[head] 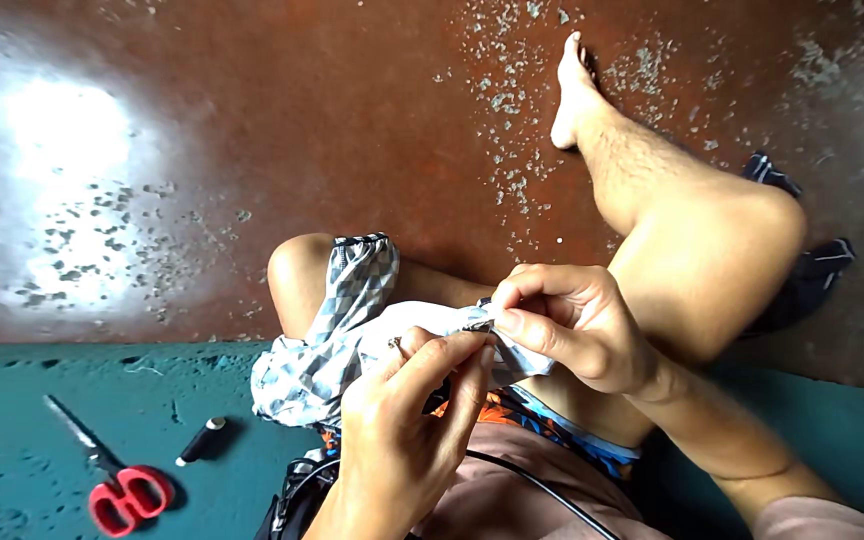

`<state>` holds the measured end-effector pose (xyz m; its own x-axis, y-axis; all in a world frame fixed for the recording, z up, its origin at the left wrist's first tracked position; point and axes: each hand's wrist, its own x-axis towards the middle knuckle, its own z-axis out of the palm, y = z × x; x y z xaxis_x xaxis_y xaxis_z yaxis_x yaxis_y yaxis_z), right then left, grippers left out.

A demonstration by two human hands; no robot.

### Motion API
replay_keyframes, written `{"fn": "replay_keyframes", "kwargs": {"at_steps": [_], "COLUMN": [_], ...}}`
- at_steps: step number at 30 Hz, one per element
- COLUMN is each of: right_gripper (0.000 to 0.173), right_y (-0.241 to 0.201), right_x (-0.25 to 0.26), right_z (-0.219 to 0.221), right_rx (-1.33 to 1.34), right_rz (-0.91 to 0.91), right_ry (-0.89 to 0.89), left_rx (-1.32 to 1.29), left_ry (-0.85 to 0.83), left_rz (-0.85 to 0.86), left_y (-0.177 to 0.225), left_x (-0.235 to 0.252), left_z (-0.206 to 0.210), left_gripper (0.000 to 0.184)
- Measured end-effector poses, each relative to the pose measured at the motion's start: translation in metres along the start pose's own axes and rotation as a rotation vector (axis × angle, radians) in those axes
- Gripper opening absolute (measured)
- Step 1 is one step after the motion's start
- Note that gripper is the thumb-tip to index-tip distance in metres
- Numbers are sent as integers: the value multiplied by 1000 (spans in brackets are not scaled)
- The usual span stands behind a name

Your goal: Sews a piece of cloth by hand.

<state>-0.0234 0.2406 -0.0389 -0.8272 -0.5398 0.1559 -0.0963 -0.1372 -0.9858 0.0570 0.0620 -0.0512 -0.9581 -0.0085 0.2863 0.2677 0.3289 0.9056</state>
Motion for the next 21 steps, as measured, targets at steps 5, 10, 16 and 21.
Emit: {"fn": "replay_keyframes", "kwargs": {"at_steps": [5,10,16,21], "right_gripper": [9,7,7,6], "right_y": [0,3,7,9], "right_x": [0,-1,-2,-1], "right_z": [0,1,3,4], "right_rx": [-23,-139,-281,-340], "right_rz": [-11,-124,-279,-356], "right_ry": [1,28,82,112], "left_rx": [14,19,8,4], "left_ry": [1,21,25,31], "left_rz": [3,10,15,21], "left_y": [0,0,0,1], "left_x": [1,2,3,3], "left_z": [-1,-1,-2,-2], "left_gripper": [18,18,17,17]}}
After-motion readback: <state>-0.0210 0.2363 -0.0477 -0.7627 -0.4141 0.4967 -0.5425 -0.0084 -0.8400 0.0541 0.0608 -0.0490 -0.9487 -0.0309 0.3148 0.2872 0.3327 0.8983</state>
